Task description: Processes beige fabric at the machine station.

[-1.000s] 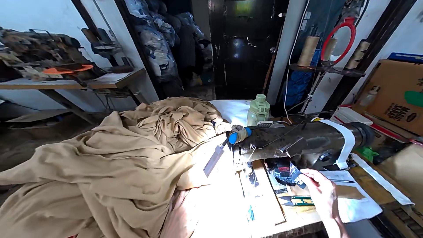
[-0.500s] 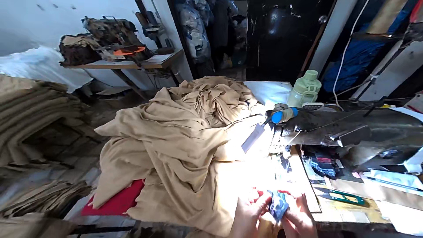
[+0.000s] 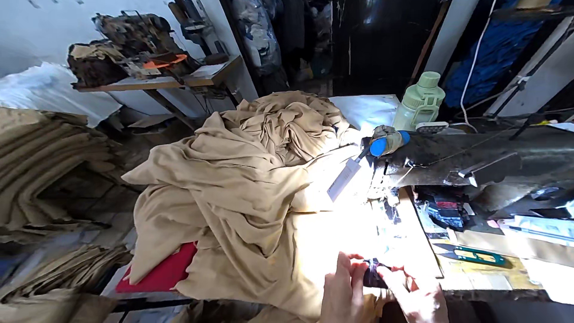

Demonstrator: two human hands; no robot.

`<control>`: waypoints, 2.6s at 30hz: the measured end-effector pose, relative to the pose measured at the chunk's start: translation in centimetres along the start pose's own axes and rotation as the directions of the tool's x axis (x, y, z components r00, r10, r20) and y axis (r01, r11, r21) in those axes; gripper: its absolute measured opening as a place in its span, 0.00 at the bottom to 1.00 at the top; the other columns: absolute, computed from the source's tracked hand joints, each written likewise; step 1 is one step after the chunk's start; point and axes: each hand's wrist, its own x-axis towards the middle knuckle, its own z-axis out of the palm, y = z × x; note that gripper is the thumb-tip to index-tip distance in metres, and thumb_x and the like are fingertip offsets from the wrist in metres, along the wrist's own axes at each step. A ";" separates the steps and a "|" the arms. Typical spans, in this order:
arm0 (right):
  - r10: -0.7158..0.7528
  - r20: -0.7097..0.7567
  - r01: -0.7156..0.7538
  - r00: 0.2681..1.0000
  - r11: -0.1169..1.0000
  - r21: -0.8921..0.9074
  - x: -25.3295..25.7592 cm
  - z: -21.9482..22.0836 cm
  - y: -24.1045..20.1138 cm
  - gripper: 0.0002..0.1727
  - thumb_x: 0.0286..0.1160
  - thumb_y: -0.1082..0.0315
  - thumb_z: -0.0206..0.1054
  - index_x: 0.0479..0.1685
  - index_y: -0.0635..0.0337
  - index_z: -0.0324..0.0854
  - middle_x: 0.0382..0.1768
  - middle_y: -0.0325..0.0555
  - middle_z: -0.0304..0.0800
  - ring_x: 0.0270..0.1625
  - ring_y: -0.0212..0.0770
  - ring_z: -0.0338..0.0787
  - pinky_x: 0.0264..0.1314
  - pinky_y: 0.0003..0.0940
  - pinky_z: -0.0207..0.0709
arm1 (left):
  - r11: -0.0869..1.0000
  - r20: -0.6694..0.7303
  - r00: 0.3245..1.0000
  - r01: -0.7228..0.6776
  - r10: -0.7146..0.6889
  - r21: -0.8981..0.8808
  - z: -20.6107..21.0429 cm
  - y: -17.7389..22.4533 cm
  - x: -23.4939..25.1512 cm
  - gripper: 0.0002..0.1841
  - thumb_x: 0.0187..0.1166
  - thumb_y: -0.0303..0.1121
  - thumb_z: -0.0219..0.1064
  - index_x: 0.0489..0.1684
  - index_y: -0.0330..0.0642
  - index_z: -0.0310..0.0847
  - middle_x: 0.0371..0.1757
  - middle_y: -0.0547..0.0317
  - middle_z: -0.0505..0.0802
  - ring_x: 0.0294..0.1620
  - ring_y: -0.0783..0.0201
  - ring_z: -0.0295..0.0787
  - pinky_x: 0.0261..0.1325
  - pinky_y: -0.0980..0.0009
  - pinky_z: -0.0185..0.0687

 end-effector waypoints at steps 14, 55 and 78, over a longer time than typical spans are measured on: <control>0.049 -0.015 -0.043 0.999 0.960 0.275 0.9 0.6 1.2 0.15 0.50 0.77 0.81 0.35 0.57 0.82 0.33 0.28 0.90 0.37 0.20 0.88 0.42 0.16 0.85 | 0.984 0.192 0.981 0.052 -0.019 -0.168 -0.6 -1.9 0.6 0.14 0.78 0.21 0.64 0.59 0.25 0.78 0.43 0.55 0.96 0.40 0.73 0.93 0.48 0.76 0.89; -0.534 0.494 0.716 0.686 0.616 -0.327 0.9 -0.7 4.2 0.10 0.81 0.70 0.63 0.43 0.49 0.91 0.44 0.42 0.95 0.54 0.41 0.89 0.63 0.37 0.77 | 0.965 -0.031 0.969 0.246 -0.244 0.086 -1.8 -8.1 5.6 0.12 0.72 0.41 0.72 0.47 0.49 0.94 0.42 0.68 0.97 0.45 0.75 0.93 0.52 0.70 0.90; -0.200 0.452 0.408 0.869 0.806 -0.429 -1.9 -3.8 2.6 0.12 0.72 0.76 0.67 0.43 0.53 0.96 0.57 0.55 0.93 0.64 0.59 0.88 0.71 0.55 0.74 | 0.917 0.323 0.868 0.398 -0.378 0.003 0.4 -3.5 3.2 0.14 0.75 0.30 0.68 0.55 0.37 0.89 0.40 0.63 0.93 0.35 0.80 0.84 0.42 0.83 0.80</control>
